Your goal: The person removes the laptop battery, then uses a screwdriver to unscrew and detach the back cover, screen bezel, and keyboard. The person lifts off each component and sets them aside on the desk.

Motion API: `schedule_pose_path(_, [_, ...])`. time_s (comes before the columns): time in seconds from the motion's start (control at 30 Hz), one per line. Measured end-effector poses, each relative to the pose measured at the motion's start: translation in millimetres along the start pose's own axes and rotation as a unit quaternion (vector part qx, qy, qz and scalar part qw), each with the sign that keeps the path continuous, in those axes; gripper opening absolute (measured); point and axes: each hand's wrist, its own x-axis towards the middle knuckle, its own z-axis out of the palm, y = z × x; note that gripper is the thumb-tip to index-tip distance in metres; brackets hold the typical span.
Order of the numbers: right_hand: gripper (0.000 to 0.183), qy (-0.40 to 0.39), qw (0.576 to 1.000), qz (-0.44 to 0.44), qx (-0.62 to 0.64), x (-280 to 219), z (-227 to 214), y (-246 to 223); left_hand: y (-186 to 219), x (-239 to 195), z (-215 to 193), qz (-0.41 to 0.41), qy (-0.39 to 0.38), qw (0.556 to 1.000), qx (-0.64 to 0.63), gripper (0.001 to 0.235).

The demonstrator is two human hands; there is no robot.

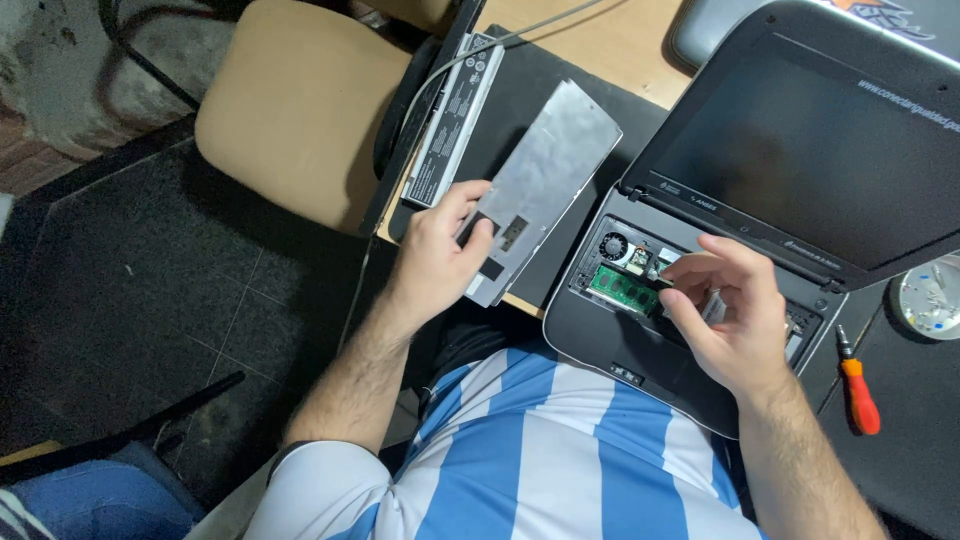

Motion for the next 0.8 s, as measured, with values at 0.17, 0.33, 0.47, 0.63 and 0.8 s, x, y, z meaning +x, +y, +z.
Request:
schedule_pose_path(0.17, [0.069, 0.006, 0.999, 0.038, 0.021, 7, 4, 4, -13, 8, 16, 0.079, 0.023, 0.992, 0.096, 0.050])
schedule_pose_path(0.33, [0.064, 0.004, 0.999, 0.041, 0.024, 8, 3, 8, -35, 6, 27, 0.113, 0.062, 0.970, 0.206, 0.052])
schedule_pose_path(0.47, [0.061, 0.000, 0.999, 0.047, 0.014, 10, 3, 8, -23, 3, 26, 0.150, 0.085, 0.943, 0.284, 0.049])
schedule_pose_path(0.63, [0.060, -0.006, 0.998, 0.064, 0.002, 6, 3, 8, 12, -18, 32, 0.108, -0.022, 0.943, 0.315, 0.081])
schedule_pose_path(0.8, [0.050, -0.010, 0.998, 0.063, -0.012, 5, 5, 7, 44, -25, 14, 0.070, -0.158, 0.925, 0.339, 0.105])
